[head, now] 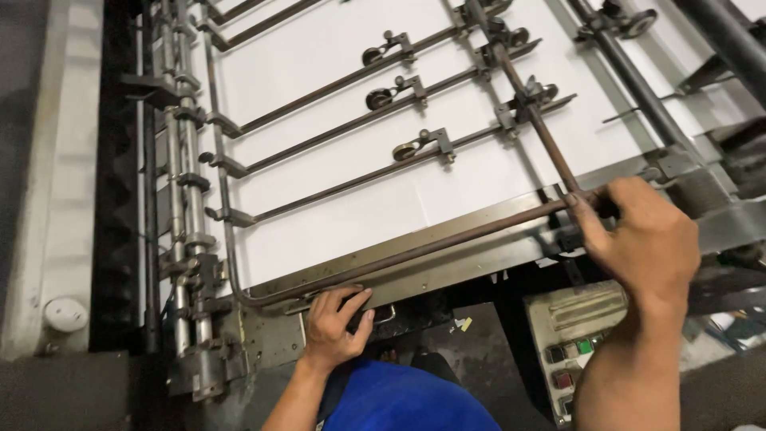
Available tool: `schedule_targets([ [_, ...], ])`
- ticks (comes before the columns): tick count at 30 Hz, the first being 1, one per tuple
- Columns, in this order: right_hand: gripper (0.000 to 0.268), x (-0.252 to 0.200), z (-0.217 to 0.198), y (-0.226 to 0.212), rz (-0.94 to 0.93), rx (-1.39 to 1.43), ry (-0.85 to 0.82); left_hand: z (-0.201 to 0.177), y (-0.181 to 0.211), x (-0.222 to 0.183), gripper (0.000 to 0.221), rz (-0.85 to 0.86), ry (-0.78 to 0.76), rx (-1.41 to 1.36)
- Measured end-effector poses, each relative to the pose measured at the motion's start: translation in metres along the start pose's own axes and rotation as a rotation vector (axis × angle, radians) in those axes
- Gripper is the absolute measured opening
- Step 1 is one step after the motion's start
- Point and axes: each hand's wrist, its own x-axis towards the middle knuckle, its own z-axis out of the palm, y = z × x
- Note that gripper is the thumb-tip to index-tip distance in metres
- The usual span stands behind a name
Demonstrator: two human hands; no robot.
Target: Adjusting the guide rails and feed mechanism of an industrial printing press.
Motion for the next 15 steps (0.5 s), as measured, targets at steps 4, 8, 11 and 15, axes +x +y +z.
schedule_targets([
  [4, 0.033, 0.005, -0.006, -0.014, -0.027, -0.025, -0.005, -0.005, 0.003, 0.004, 0.032, 0.01, 0.022, 0.002],
  [8, 0.032, 0.001, 0.005, 0.0, 0.007, -0.026, -0.031, -0.006, 0.001, 0.002, 0.03, 0.038, 0.03, -0.023],
  [11, 0.03, -0.005, 0.018, 0.013, -0.007, 0.035, -0.03, -0.006, 0.001, 0.001, 0.03, 0.034, 0.016, -0.032],
  [15, 0.028, -0.03, 0.083, 0.099, -0.072, 0.188, -0.034, -0.008, 0.001, 0.001, 0.033, 0.046, 0.027, -0.057],
])
